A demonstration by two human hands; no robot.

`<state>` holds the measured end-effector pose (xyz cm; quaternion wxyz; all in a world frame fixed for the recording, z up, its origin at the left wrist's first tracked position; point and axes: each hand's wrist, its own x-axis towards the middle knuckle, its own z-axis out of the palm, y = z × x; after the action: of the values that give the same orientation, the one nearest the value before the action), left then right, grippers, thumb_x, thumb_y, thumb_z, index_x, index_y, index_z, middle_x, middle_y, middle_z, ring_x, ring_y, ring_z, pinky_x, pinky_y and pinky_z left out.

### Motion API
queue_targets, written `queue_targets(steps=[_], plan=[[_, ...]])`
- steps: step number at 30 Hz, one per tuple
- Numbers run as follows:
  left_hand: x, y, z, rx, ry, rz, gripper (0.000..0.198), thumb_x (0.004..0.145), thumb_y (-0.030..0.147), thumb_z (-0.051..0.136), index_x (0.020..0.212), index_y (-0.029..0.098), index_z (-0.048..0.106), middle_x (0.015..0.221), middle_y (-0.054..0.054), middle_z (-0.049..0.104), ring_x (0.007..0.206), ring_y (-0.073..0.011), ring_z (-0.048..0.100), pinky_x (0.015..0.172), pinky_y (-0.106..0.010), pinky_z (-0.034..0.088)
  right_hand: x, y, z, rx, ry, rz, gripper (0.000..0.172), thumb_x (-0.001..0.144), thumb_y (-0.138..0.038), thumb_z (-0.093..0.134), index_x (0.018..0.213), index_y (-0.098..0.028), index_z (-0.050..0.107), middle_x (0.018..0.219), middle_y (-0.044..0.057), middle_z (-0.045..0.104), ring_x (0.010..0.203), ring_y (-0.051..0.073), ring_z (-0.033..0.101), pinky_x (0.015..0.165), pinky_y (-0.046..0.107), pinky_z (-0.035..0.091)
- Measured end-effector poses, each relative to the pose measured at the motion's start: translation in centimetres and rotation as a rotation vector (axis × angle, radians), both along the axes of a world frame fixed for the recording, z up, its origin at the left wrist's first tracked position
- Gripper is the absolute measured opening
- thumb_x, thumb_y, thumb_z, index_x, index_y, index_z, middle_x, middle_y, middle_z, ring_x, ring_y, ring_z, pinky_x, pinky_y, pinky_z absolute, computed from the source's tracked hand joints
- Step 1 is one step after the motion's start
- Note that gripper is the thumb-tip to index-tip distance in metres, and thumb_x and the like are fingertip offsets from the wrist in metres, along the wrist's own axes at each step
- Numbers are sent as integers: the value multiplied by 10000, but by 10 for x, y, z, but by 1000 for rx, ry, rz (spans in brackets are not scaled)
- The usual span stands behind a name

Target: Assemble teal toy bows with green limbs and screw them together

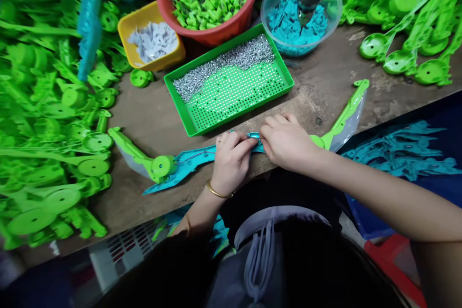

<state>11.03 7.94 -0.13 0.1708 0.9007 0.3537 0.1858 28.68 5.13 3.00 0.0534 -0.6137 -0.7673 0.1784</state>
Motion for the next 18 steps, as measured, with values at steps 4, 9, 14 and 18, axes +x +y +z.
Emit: queue_targets(steps=[4,9,14,18], plan=[[1,-1,-1,26,39,-11,286,961,186,415,981,213,700,885,-65,630,829,-217,462,738,-364,330,-13,2,4,-7,-137,-23,246,890,-190,412,921,-117,645,983,142,641,949,285,533,821,405,305],[-1,5,7,0,86,-51,277,956,186,425,1006,202,697,895,-69,611,832,-214,472,745,-358,371,-4,0,7,-46,-31,-17,286,925,-209,398,963,-139,672,1039,118,663,986,268,559,859,414,322],[-14,6,23,-77,-30,-116,285,940,140,436,1130,136,648,1011,-111,601,960,-208,528,847,-358,459,32,-21,5,89,200,-157,260,936,-273,441,1027,-212,676,1101,65,689,1019,218,592,930,403,344],[-22,-3,19,25,-70,-31,256,916,208,526,1141,189,647,1096,-121,621,1058,-245,540,934,-441,455,41,-44,2,190,127,-155,211,921,-316,502,956,-218,686,1067,52,699,998,209,606,1019,446,320]])
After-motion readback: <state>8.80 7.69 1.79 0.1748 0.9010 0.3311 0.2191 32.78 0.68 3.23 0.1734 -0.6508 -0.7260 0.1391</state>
